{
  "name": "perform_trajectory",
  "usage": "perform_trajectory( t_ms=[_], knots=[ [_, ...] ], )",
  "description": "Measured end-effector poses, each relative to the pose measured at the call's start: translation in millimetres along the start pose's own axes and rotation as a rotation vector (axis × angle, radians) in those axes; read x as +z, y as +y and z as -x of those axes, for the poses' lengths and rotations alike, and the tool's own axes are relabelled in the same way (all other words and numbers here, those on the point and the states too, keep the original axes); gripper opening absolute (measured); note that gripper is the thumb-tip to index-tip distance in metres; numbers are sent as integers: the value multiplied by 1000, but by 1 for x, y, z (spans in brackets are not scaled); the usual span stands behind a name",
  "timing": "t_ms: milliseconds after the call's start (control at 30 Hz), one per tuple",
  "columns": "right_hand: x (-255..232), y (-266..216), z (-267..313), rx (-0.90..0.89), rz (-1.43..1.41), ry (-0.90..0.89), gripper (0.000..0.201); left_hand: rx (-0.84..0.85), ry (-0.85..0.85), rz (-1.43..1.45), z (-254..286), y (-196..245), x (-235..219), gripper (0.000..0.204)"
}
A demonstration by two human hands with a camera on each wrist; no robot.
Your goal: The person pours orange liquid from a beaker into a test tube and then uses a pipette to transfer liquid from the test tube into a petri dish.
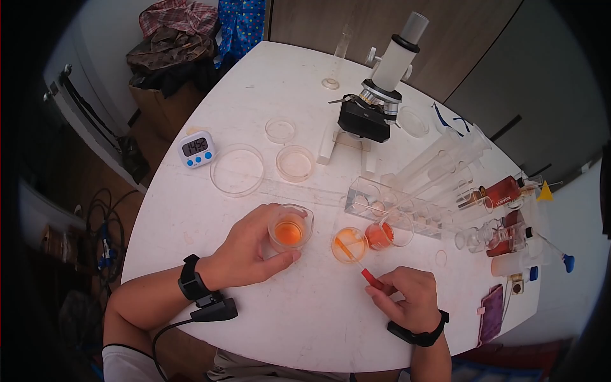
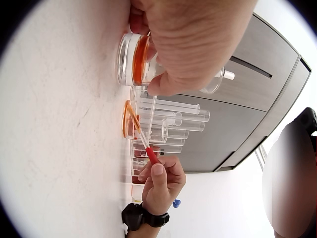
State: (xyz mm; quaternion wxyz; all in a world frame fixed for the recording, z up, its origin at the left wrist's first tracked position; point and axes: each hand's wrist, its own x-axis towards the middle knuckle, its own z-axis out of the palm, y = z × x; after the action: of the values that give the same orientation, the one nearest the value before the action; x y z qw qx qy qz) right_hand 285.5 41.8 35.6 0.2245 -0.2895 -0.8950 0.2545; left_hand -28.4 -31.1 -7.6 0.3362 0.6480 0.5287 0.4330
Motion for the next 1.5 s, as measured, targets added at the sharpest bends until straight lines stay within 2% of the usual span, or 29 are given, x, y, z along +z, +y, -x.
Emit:
perform_trajectory(
  t_ms=[167,367,567,633,700,767,900,1500],
  knots=[
    [0,-1,0,-12,10,15,20,-1,1,6,0,0,0,50],
    [-2,-2,3,-68,35,132,19,-9,3,15,0,0,0,50],
    [-4,1,8,-172,-4,342,19,9,5,3,0,-1,0,50],
    [-4,7,13,-218,-40,490,18,14,5,-5,0,-1,0,50],
    [-1,15,20,-215,-51,554,16,15,7,9,0,-1,0,50],
    [-1,19,24,-139,-64,708,15,12,7,12,0,-1,0,50],
    [-2,21,25,-27,-25,708,16,18,15,19,0,-2,1,50],
    [-4,14,17,-51,37,618,18,14,5,13,1,-1,0,51]
  ],
)
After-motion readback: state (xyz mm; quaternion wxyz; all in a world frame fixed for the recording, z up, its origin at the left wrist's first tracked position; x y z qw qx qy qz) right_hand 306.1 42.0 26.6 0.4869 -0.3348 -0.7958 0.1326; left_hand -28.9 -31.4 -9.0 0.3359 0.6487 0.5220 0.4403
